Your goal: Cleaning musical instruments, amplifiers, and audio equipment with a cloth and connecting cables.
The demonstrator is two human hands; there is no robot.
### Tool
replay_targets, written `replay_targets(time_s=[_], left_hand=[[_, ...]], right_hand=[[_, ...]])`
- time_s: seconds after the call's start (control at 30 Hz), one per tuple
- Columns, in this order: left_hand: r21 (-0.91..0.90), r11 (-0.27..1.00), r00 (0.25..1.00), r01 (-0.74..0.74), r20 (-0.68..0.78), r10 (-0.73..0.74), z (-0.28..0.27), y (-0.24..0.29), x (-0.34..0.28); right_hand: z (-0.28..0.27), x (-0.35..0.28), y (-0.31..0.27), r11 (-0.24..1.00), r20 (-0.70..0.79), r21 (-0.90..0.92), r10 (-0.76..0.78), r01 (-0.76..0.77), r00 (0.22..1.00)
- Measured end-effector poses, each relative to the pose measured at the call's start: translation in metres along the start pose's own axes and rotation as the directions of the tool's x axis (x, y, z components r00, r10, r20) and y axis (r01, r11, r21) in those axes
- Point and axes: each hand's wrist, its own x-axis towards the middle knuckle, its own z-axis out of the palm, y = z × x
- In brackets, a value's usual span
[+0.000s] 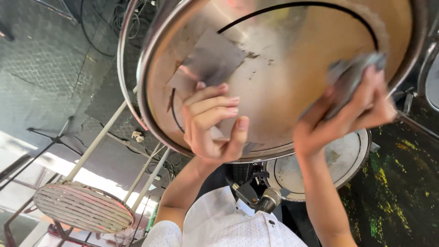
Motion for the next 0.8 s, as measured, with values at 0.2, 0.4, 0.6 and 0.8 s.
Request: replay_targets(time_s=[0.2, 0.4, 0.6, 0.8], left_hand=[[-0.038, 0.997, 0.996, -0.068, 0.054, 0.070, -0.002, -0.003, -0.003], [-0.190, 0.980, 0.996, 0.053, 0.077, -0.039, -0.020, 0.002, -0.011], [-0.257, 0.966, 0.998, 0.033, -0.044, -0.046, -0.065, -0.009, -0.034], [-0.089, 0.995, 0.926, 0.043, -0.371, -0.073, -0.080, -0.014, -0.069]], right_hand=[[0.037, -0.116, -0.026, 0.906, 0.067, 0.123, -0.415, 0.405, 0.907], [0.011, -0.008, -0.045, 0.954, 0.117, 0.126, -0.286, 0.271, 0.951], [0.029, -0.025, -0.044, 0.976, 0.055, 0.165, -0.149, 0.139, 0.987], [0.044, -0.036, -0.131, 0.850, 0.180, 0.356, -0.471, 0.389, 0.863]])
